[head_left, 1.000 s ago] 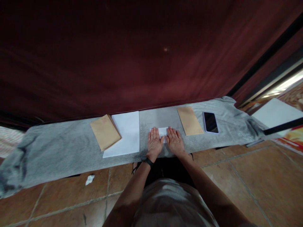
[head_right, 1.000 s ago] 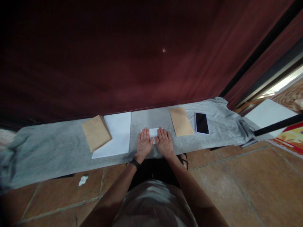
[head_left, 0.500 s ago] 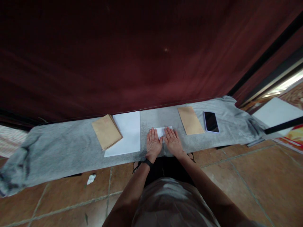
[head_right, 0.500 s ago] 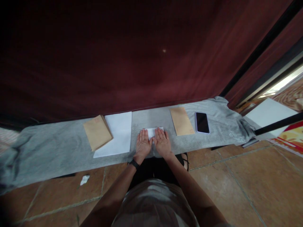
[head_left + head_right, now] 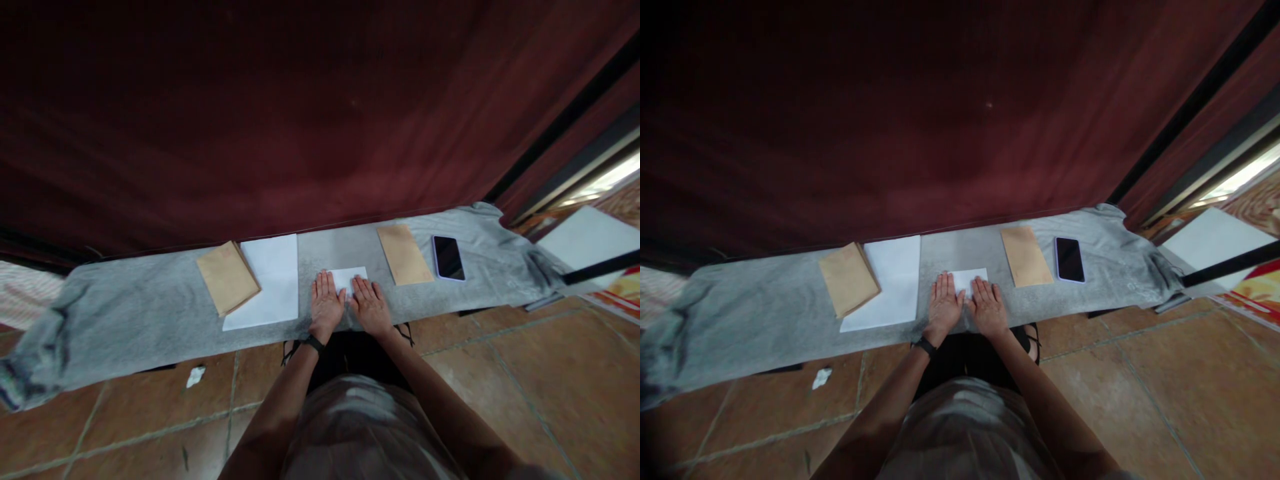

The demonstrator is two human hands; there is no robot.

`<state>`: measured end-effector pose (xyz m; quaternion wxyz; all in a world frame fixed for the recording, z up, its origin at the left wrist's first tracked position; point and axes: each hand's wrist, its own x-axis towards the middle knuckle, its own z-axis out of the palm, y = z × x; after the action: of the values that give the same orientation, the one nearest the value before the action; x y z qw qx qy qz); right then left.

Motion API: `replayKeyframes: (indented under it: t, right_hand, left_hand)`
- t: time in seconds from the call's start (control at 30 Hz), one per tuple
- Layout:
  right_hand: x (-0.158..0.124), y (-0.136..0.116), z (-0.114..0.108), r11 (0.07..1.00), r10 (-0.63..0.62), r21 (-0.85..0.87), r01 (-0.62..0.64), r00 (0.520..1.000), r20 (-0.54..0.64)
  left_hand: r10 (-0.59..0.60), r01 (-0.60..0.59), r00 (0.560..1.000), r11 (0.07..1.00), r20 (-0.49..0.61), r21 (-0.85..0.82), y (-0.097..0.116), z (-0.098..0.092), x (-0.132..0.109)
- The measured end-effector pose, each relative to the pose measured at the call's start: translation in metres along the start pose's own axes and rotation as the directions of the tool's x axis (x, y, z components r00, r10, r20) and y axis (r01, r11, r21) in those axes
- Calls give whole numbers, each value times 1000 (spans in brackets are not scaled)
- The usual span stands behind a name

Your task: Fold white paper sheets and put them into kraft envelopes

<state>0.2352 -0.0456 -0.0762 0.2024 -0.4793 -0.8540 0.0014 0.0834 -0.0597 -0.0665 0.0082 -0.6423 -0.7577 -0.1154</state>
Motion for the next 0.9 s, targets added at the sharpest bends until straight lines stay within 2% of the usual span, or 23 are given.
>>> replayKeyframes:
  t: [0.3,0.47,0.67,0.77,0.9]
  right_hand:
    - [-9,9,-2,998,47,-27,-47,999,-10]
    - [-9,9,-2,998,53,-23,-53,998,-16]
    - [-9,8,-4,998,58,-11,-58,998,18]
    - [-9,9,-6,998,59,5,-59,998,32]
    - [-6,10,-10,997,58,52,-60,998,37]
  left_hand:
    - [20,-20,1000,1000,-7,0,2,-6,-2]
    - [201,-200,979,979,37,-30,3,-15,-7]
    - [414,-405,901,909,128,-94,-4,-25,-27]
    - [454,-444,879,891,145,-100,-9,-29,-34]
    - [464,-458,876,886,133,-72,-11,-28,-37]
